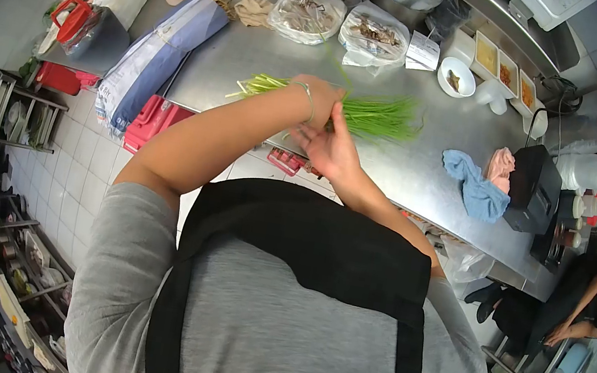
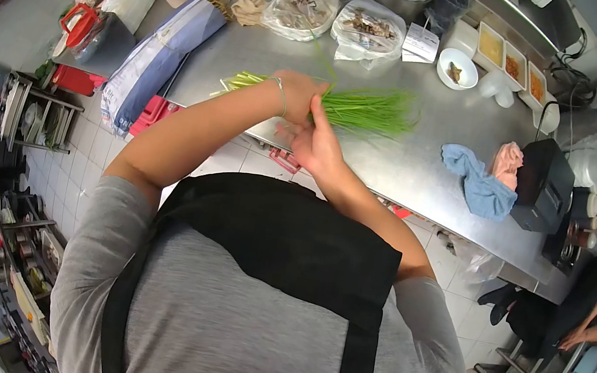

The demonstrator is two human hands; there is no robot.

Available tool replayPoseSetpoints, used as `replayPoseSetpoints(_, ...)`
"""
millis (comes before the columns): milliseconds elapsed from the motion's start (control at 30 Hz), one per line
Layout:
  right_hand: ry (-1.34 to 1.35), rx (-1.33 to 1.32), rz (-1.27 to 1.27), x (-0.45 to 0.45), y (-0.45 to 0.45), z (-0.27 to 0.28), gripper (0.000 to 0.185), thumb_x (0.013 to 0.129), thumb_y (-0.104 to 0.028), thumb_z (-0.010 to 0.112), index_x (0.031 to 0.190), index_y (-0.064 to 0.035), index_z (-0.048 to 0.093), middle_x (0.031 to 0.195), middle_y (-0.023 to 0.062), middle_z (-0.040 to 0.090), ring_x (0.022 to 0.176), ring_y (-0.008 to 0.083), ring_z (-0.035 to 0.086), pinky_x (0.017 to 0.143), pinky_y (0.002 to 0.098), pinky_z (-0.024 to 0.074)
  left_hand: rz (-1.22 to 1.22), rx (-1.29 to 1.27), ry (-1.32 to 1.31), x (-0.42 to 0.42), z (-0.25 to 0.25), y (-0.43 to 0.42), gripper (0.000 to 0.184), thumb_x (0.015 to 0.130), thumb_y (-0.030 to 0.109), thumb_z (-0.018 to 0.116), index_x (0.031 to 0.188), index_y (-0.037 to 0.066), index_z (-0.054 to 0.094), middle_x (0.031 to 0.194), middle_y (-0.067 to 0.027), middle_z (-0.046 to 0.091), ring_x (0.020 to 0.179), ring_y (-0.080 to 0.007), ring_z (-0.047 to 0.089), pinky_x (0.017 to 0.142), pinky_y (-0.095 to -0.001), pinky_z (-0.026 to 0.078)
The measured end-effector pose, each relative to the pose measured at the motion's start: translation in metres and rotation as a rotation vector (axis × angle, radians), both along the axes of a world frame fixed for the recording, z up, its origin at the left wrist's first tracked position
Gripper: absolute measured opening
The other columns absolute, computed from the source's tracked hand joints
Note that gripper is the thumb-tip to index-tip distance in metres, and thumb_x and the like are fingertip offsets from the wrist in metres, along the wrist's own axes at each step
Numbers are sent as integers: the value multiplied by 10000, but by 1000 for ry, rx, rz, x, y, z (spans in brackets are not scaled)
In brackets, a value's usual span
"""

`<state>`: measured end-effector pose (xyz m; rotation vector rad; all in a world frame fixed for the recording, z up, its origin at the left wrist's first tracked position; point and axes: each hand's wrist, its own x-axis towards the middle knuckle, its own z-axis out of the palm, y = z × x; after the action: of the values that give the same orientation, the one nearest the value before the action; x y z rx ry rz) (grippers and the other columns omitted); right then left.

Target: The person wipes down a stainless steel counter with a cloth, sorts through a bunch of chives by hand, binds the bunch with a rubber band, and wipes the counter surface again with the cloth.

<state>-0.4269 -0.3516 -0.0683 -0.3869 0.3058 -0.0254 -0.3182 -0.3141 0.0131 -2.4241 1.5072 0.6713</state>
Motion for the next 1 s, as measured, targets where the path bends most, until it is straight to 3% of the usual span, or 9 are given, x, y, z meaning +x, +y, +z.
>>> replayPoseSetpoints(133,231,194,-236,10,-13,1,772,824,-436,599,1356,-34,211,1306,221,351,1208,326,355,1014,485,281,23,-29,50,23,-8,-1,662,654,214,648,1254,79,405,1016,-181,617,940,-324,602,786,-406,483)
replayPoseSetpoints(233,347,133,-328,-9,-23,4,683,817,-402,612,1277,-33,267,1247,212,399,1188,333,380,1004,488,313,183,-140,75,23,-26,0,499,692,184,635,1146,34,490,1016,-177,622,947,-316,607,801,-392,485)
replayPoseSetpoints(333,318,-104,-396,-29,-35,-1,575,824,-308,615,1196,5,310,1220,223,414,1156,353,410,1009,487,320,229,-231,109,12,-27,-12,443,709,150,601,1121,27,492,1006,-197,618,939,-322,609,796,-400,487)
replayPoseSetpoints(433,352,-54,-234,-42,-34,-17,452,839,-226,584,1125,22,338,1243,253,395,1150,380,419,1008,490,329,202,-269,50,1,-42,-19,461,699,118,577,1136,43,453,919,-214,629,872,-348,620,743,-429,499)
replayPoseSetpoints(467,406,13,-163,-43,-31,-21,546,873,-191,519,1292,21,241,1194,269,435,1096,376,458,980,484,356,186,-294,39,-1,-51,-18,448,700,111,581,1123,39,452,895,-214,630,851,-348,624,725,-430,503)
replayPoseSetpoints(567,381,50,-169,-40,-21,-16,510,883,-211,501,1259,40,266,1193,270,434,1106,381,450,980,485,357,148,-354,14,-11,-66,-8,416,696,97,597,1078,32,447,836,-210,633,797,-347,634,676,-434,510)
replayPoseSetpoints(767,332,28,-75,-22,-25,-24,547,875,-306,518,1250,38,317,1239,181,442,1162,300,425,950,456,336,127,-374,-34,-14,-76,7,413,662,120,657,1006,41,444,818,-200,634,766,-347,636,622,-435,508)
replayPoseSetpoints(933,289,-14,-18,-25,-20,-28,599,853,-400,551,1250,1,351,1245,146,448,1160,288,420,983,455,303,199,-359,58,-1,-74,12,535,601,184,722,1033,30,448,854,-197,634,809,-354,627,676,-437,501)
replayPoseSetpoints(1000,344,49,56,-26,-18,-20,639,850,-445,544,1247,14,343,1244,139,450,1156,296,428,1008,447,295,225,-279,104,4,-67,7,670,570,194,734,1139,30,420,868,-196,633,838,-350,621,712,-428,496)
